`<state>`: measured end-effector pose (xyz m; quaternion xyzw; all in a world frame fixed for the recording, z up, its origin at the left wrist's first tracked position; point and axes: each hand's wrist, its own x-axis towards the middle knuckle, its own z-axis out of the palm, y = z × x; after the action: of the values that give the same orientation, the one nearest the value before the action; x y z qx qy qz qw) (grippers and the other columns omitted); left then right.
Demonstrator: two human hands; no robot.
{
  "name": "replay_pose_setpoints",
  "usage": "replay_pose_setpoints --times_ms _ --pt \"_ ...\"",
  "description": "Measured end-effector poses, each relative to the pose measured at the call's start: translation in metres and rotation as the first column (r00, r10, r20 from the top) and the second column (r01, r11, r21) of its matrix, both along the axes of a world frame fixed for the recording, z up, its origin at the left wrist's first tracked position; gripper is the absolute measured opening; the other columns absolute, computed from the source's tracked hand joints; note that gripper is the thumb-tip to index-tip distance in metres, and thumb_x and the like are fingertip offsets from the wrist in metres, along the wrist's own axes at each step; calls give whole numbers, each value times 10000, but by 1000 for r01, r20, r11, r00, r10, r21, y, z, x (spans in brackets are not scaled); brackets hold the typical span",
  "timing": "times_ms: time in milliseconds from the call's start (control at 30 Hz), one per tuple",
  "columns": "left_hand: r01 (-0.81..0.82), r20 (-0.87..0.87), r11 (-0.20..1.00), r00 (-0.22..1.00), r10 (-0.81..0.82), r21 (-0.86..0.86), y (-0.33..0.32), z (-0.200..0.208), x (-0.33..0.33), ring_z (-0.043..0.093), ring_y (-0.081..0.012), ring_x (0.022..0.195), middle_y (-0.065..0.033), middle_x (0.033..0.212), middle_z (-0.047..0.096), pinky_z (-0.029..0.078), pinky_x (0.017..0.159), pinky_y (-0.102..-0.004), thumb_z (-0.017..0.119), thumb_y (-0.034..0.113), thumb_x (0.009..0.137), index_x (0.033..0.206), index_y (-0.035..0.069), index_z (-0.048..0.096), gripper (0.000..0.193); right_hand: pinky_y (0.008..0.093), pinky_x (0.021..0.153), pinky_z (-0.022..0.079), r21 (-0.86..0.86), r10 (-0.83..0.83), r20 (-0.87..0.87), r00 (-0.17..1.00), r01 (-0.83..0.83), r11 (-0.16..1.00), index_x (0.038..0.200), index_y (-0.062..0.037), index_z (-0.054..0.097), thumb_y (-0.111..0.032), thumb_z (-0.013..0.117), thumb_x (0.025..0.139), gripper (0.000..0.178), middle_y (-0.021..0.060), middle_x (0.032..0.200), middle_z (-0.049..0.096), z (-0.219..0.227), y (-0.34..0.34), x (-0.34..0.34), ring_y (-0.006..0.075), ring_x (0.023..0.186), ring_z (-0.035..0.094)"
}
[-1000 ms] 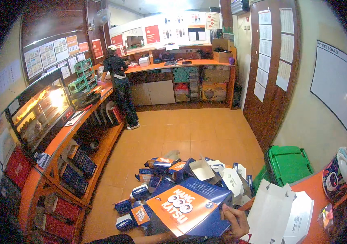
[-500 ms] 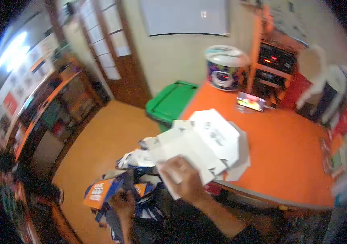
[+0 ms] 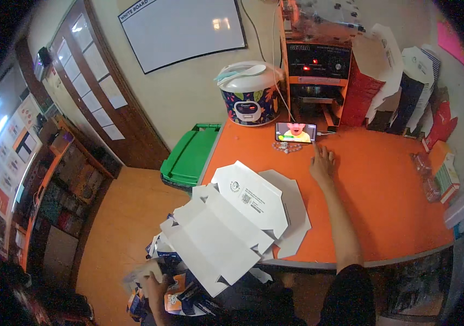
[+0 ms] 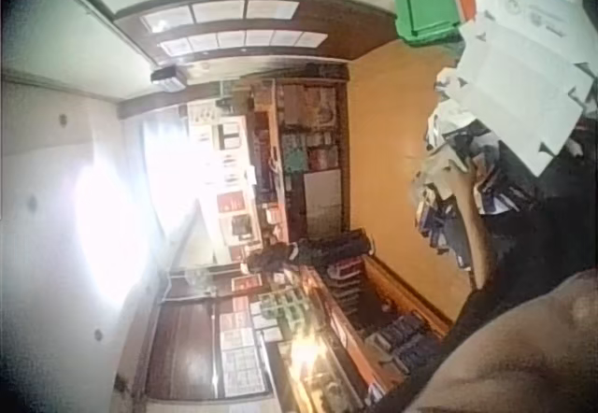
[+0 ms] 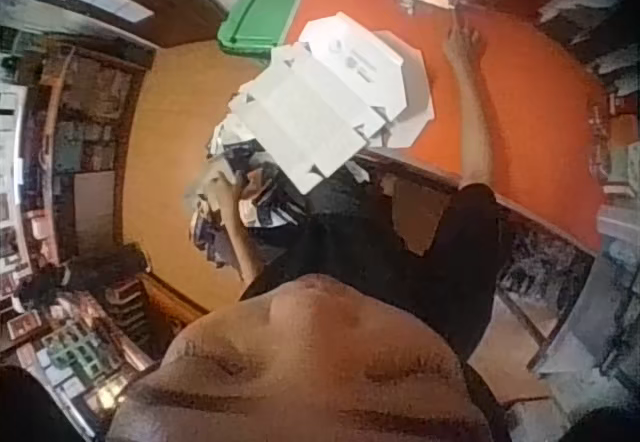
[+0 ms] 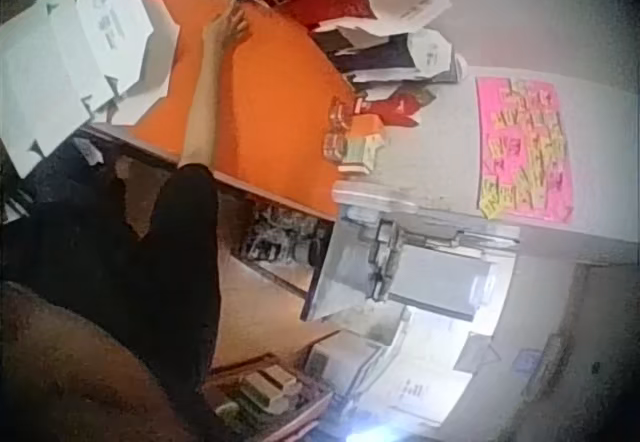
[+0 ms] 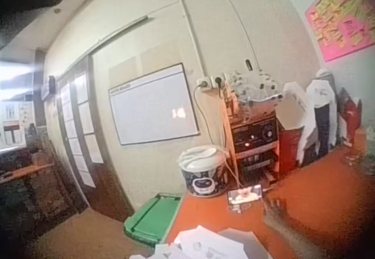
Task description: The person assembles cardboard food boxes by hand while seated on the floor, picking up flat cardboard sheets and folding them into boxes.
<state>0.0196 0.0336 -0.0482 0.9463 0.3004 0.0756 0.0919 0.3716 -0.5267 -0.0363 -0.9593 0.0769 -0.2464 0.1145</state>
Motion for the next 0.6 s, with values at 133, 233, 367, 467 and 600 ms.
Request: replay_pose_setpoints --times_ms 133,233,367,467,600 --pt "91 30 952 996 -87 -293 -29 -1 6 520 -527 1075 -407 1203 466 466 901 -481 699 356 772 1221 -122 524 679 570 931 388 -29 -34 18 999 34 999 1428 -251 368 -222 582 846 622 120 1336 438 -3 -12 14 380 1146 432" --pt "121 23 944 993 -119 -306 -24 -22 -11 550 -490 1063 -352 1203 503 471 898 -474 695 372 779 1162 -105 576 623 551 901 406 -105 -61 49 997 66 992 1419 -243 391 -230 585 841 610 127 1309 459 -3 -6 15 389 1108 472" --pt "180 135 940 980 -146 -290 -38 -17 -22 592 -445 1005 -292 1103 578 493 870 -439 668 348 819 1134 -50 618 510 535 892 426 -128 -47 -45 998 41 991 1410 -174 402 -227 579 854 586 155 1275 490 11 -21 14 395 1077 511" --pt "196 222 953 964 -144 -233 -44 -9 -21 632 -397 896 -251 1005 622 523 804 -401 659 265 842 1136 0 633 397 495 860 450 -42 212 459 863 -217 975 1340 -87 447 -190 536 913 449 179 1222 514 21 -20 15 386 1022 544" --pt "277 398 694 917 16 -665 -50 5 -37 652 -254 869 -179 1034 646 531 744 -352 596 140 890 1123 2 638 274 387 797 468 327 414 365 834 -532 781 1129 -58 551 -185 570 915 249 165 1042 570 134 137 -100 322 928 561"
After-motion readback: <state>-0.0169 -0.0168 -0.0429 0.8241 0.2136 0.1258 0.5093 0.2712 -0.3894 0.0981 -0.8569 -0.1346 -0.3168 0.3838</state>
